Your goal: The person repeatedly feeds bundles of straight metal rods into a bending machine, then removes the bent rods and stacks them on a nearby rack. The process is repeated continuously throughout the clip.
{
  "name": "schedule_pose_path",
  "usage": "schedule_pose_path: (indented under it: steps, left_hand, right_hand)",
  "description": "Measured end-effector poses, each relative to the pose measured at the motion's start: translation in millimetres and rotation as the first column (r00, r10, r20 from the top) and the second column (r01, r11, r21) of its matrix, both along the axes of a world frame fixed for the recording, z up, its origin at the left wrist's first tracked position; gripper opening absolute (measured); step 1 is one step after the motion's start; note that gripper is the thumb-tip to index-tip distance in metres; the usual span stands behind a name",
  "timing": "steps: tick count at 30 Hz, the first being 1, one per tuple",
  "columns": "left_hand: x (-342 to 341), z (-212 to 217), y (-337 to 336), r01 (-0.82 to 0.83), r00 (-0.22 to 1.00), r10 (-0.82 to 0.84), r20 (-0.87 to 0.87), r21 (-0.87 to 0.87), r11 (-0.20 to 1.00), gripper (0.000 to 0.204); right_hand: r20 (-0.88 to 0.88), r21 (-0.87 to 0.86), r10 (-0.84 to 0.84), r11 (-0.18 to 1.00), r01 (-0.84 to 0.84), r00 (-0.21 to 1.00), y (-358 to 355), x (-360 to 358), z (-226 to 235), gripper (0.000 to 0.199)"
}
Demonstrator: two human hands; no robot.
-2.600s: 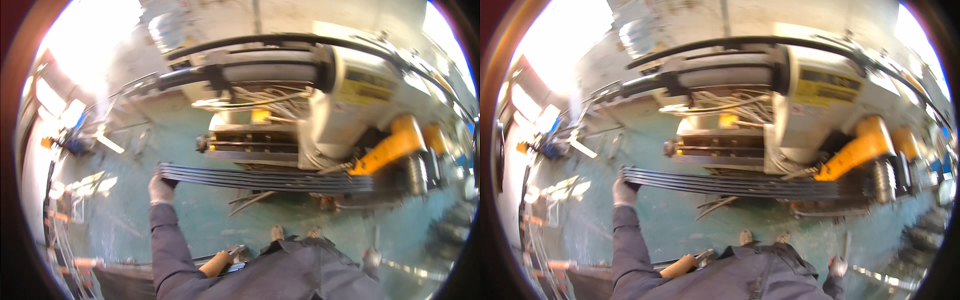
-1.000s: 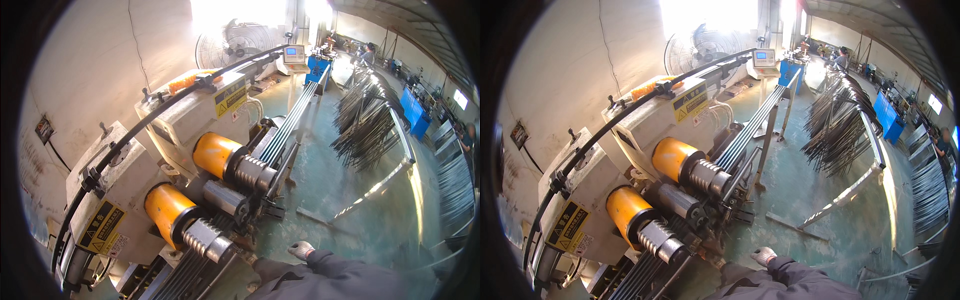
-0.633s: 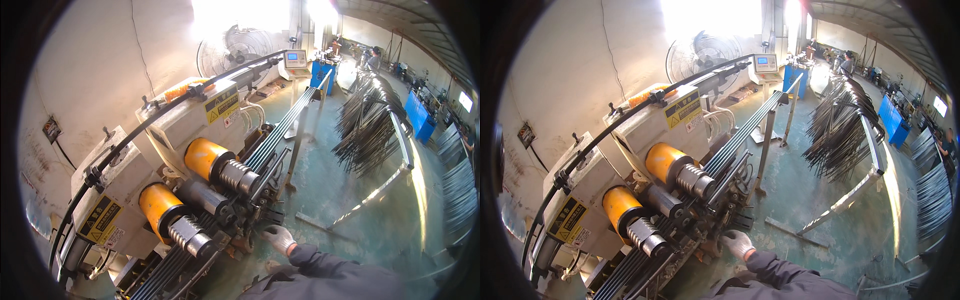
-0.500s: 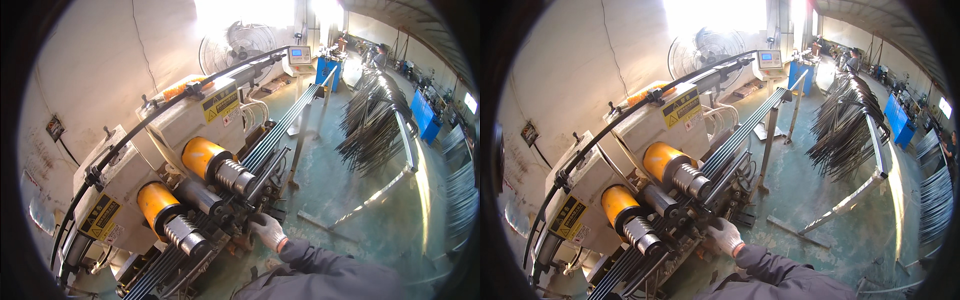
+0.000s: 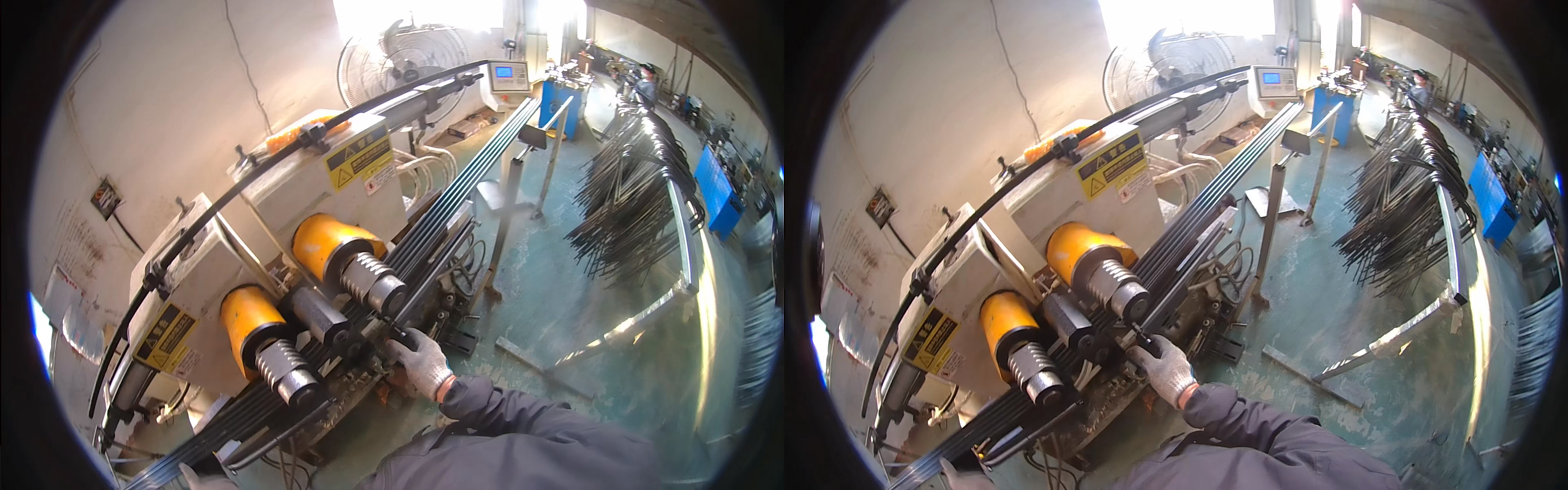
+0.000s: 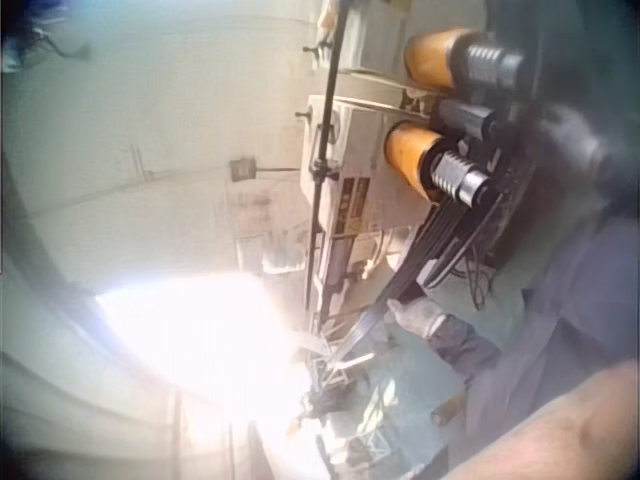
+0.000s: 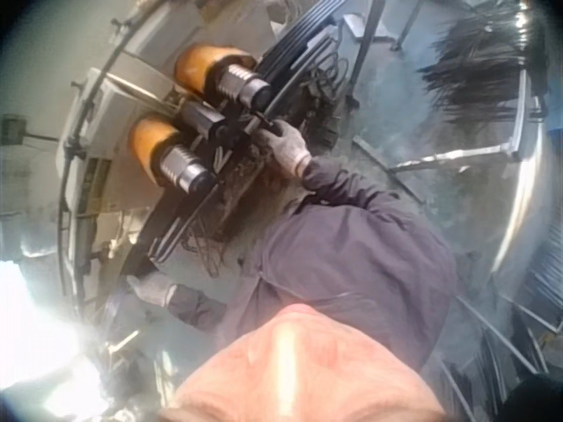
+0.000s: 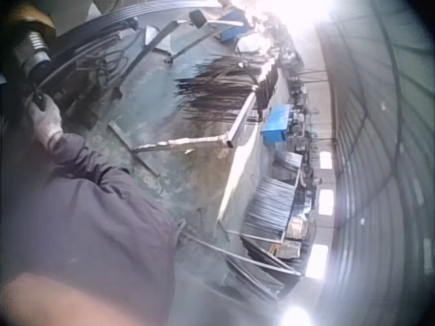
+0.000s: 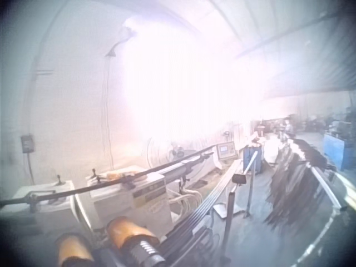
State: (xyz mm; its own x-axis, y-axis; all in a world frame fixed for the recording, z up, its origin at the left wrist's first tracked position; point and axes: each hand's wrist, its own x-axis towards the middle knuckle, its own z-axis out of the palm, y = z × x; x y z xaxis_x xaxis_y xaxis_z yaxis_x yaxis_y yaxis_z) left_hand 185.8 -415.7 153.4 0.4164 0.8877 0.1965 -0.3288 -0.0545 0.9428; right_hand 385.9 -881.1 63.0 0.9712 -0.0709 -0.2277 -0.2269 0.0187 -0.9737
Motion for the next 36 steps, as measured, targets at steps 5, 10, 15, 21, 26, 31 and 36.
schedule_pose_path:
  steps: [5,10,15,21,26,31,36]
  left_hand:
    - [2.0,51.5,48.8,-0.216,0.881,0.419,-0.218,0.602,0.768,0.037]
    - [25.6,120.5,71.9,-0.294,0.855,0.515,-0.06,0.761,0.578,0.037]
    - [64.9,194.3,36.5,0.127,0.99,-0.099,-0.099,0.341,0.931,0.051]
    - [138.1,226.1,-20.5,0.189,0.969,-0.239,0.062,0.436,0.88,0.041]
    - [174.2,252.0,-76.3,0.174,0.975,-0.222,-0.029,0.721,0.671,0.032]
    - [201.4,268.4,-129.5,0.357,0.932,-0.14,-0.334,0.776,0.52,0.036]
    - [202.4,264.9,-146.6,0.402,0.91,-0.361,-0.206,0.657,0.638,0.03]
  right_hand:
    - [-0.194,0.306,0.039,0.952,0.023,0.98,19.3,1.5,-6.7,0.044]
    - [0.025,0.525,-0.027,0.851,0.01,0.999,50.4,21.9,0.6,0.044]
    - [0.077,0.496,-0.117,0.866,0.064,0.99,70.5,58.3,24.0,0.04]
    - [0.044,0.725,-0.098,0.688,0.036,0.994,79.4,86.8,25.2,0.046]
    - [0.196,0.512,-0.163,0.858,0.041,0.967,75.1,88.5,26.8,0.035]
    - [0.058,0.536,-0.021,0.844,-0.013,0.998,63.5,81.7,31.6,0.041]
    - [0.178,0.386,-0.042,0.922,-0.031,0.983,67.1,86.4,17.4,0.039]
